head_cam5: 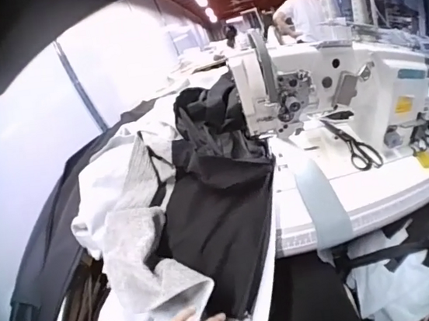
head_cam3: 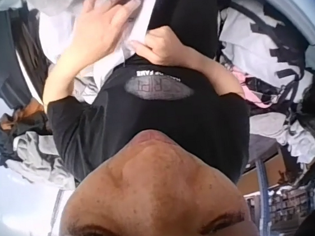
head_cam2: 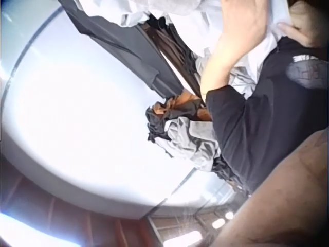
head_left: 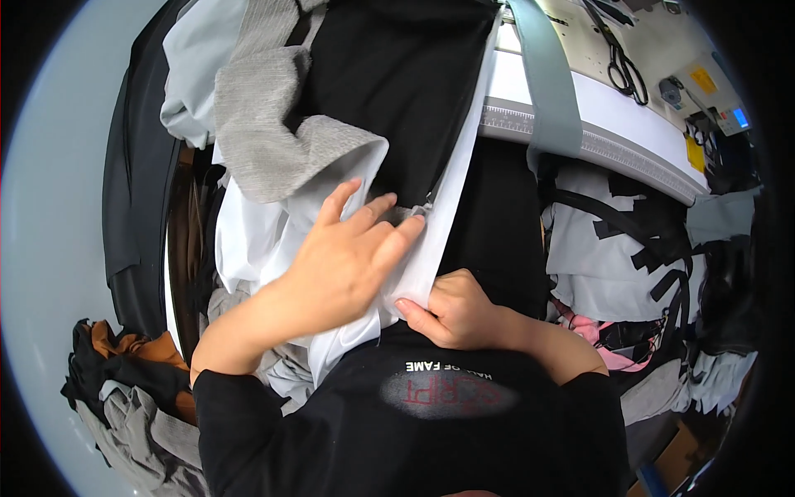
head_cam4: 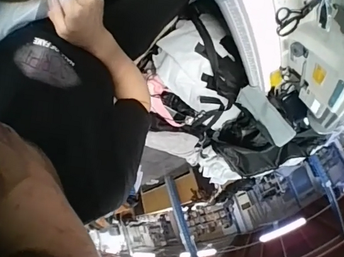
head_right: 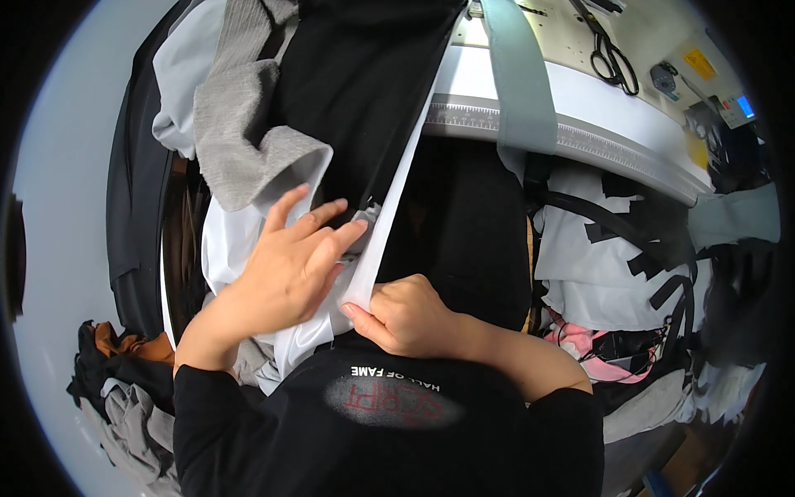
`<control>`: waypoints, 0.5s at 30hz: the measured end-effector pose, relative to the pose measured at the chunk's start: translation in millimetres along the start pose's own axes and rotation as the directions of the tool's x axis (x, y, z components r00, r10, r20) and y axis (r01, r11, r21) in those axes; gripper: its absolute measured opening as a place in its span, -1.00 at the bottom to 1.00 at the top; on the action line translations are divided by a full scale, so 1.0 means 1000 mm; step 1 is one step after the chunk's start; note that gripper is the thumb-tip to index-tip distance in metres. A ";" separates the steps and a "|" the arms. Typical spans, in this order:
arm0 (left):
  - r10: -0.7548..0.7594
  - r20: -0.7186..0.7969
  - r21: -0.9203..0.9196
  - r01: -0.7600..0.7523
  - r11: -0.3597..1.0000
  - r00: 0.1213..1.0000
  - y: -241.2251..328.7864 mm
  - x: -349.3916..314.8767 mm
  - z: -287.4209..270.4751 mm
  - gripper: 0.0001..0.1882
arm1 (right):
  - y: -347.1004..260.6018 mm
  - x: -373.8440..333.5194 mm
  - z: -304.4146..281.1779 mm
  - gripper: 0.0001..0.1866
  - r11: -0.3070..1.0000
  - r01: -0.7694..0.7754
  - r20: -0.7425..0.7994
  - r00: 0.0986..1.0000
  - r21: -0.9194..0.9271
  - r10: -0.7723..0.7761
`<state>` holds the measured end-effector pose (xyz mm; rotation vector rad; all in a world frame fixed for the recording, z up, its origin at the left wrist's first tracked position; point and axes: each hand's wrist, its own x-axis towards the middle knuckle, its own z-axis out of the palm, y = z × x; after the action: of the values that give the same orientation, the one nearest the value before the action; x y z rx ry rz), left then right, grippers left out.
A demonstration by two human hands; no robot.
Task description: Sewing pieces of fabric and lining together using an industrial sewing machine.
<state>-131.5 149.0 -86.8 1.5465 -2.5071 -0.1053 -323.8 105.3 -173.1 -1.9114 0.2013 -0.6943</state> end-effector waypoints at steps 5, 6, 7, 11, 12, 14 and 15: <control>-0.206 0.129 -0.094 0.219 0.971 0.970 -0.005 -0.025 -0.006 -0.59 | -0.005 0.014 0.005 -0.77 0.989 0.127 0.087 0.989 -0.076 -0.120; -0.241 0.025 -0.158 0.242 0.957 0.970 -0.003 -0.028 -0.004 -0.62 | -0.007 0.017 0.009 -0.76 0.982 0.159 0.099 0.984 -0.106 -0.148; -0.259 -0.083 -0.251 0.231 0.940 0.962 0.000 -0.026 -0.002 -0.68 | -0.007 0.018 0.014 -0.73 0.980 0.140 0.165 0.980 -0.141 -0.116; -0.375 0.149 -0.477 0.399 0.783 0.915 0.002 -0.028 -0.010 -0.69 | -0.023 0.037 0.031 -0.88 0.938 0.203 0.432 0.899 -0.280 -0.066; -0.359 0.124 -0.493 0.371 0.787 0.925 0.004 -0.033 -0.007 -0.69 | -0.020 0.041 0.039 -0.91 0.945 0.217 0.530 0.846 -0.245 -0.057; -0.462 0.006 -0.307 0.441 0.843 0.887 0.006 -0.039 0.005 -0.72 | -0.010 0.040 0.028 -0.91 0.966 0.237 0.450 0.877 -0.107 -0.165; -0.453 -0.020 -0.331 0.422 0.844 0.891 0.008 -0.044 0.009 -0.72 | -0.019 0.062 -0.005 -0.89 0.951 0.183 0.620 0.784 -0.251 0.013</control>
<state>-121.2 191.4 -99.5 1.8910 -1.8971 -0.4641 -279.3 82.7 -131.8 -2.3502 -0.2146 -0.0561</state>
